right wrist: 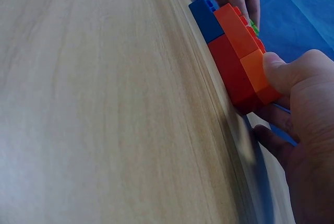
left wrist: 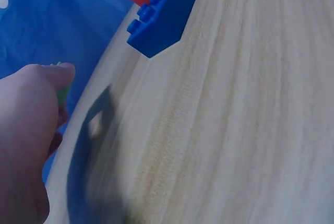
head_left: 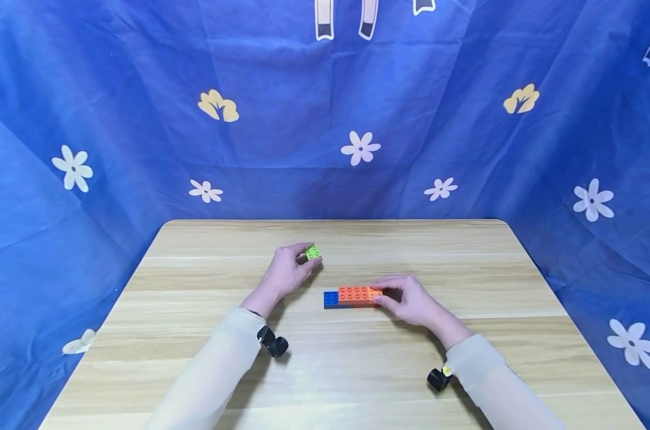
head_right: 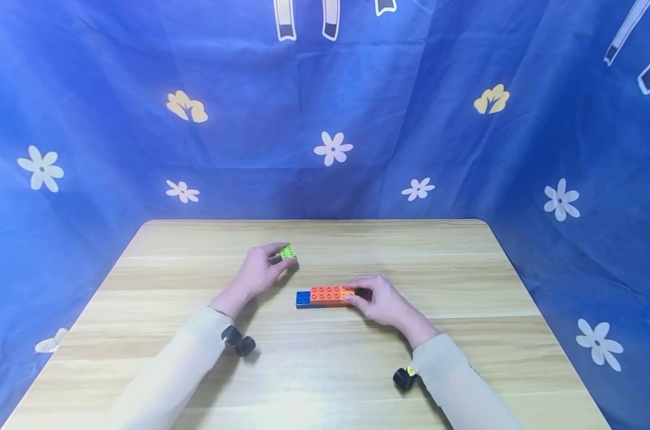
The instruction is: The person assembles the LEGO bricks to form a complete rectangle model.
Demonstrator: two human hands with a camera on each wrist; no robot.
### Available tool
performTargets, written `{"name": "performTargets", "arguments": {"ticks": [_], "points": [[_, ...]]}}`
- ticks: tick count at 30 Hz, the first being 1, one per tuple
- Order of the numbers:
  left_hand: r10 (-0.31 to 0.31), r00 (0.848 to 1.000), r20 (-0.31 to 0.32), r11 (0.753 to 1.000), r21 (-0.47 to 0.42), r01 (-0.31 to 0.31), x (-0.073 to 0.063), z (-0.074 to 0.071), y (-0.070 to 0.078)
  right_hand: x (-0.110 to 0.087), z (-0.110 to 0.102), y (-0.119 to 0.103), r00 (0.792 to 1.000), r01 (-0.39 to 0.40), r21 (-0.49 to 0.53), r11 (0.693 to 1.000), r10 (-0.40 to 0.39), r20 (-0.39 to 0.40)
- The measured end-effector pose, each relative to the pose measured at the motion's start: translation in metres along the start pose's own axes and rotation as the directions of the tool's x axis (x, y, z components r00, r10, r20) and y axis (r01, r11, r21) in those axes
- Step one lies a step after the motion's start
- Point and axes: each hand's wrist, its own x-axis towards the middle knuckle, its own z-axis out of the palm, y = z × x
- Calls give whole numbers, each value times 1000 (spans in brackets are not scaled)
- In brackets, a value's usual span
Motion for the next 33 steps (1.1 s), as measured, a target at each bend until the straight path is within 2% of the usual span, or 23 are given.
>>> {"name": "performTargets", "arguments": {"ticks": [3, 7, 14, 21, 26, 33], "points": [[-2, 1000, 23, 1000, -19, 2, -5, -2, 6, 0, 0, 0, 1000, -3, 1, 1000, 3, -1], [31, 996, 80, 999, -38, -28, -14, -5, 15, 0, -1, 0, 1000, 6, 8, 1000, -6, -2], [115, 979, 171, 992, -69, -104, -26, -7, 27, 1, -2, 2, 1000, 13, 10, 1000, -13, -5], [131, 958, 255, 988, -109, -106, -35, -4, 30, 1, -3, 2, 1000, 14, 10, 1000, -14, -6], [159, 949, 272, 987, -55, -150, -41, -2, 31, 0, -3, -1, 1000, 22, 10, 1000, -22, -11], [183, 938, 294, 983, -45, -177, -47, 2, 28, -1, -2, -4, 1000, -5, 12, 1000, 5, 6]]}}
